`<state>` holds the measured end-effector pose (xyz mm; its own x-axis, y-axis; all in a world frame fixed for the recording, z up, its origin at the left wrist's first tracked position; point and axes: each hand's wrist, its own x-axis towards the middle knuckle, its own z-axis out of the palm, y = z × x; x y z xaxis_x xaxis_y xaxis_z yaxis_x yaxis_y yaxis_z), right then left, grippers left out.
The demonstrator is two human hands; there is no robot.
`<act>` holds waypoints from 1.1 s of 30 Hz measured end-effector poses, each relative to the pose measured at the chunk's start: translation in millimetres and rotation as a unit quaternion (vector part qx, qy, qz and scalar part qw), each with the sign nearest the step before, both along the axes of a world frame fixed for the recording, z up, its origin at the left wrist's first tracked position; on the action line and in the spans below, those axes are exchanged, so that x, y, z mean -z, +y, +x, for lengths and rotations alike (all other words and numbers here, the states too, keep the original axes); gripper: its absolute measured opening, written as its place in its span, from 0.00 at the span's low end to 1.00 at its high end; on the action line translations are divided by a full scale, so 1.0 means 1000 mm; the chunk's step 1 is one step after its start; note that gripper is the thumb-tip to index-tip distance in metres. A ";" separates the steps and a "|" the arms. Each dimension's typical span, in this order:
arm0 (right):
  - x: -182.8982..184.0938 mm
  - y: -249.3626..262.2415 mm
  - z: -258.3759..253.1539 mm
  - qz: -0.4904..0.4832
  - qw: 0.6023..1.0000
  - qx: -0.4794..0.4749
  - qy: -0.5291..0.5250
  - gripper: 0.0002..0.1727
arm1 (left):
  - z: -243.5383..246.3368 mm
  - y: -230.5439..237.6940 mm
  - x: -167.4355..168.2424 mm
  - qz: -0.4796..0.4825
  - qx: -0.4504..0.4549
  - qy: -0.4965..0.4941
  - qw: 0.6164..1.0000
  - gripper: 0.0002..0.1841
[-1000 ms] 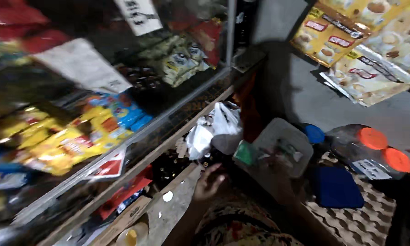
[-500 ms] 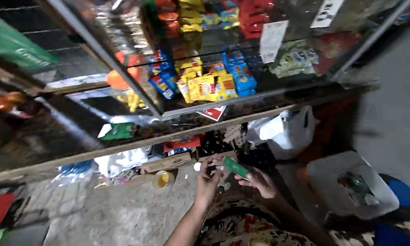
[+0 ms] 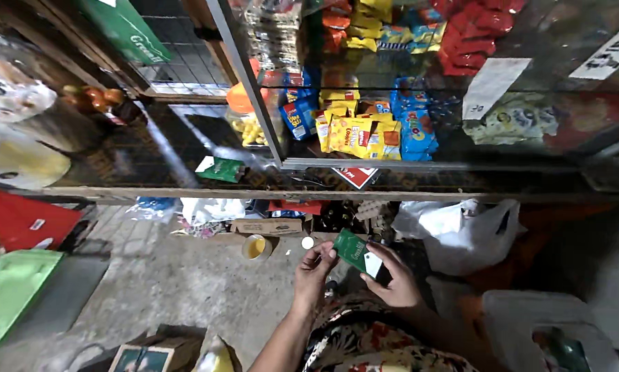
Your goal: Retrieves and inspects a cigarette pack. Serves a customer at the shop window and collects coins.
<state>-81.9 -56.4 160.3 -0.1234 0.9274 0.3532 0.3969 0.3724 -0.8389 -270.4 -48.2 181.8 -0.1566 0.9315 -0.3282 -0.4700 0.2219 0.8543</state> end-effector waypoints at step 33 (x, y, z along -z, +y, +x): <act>0.012 -0.003 0.022 -0.063 0.963 -0.251 0.067 0.43 | 0.038 -0.040 -0.004 -0.014 -0.012 0.020 1.000 0.27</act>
<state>-59.7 -59.7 148.4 -0.5290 0.7991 0.2858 0.0771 0.3806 -0.9215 -232.3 -87.9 186.0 -0.1913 0.9177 -0.3482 -0.4416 0.2363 0.8655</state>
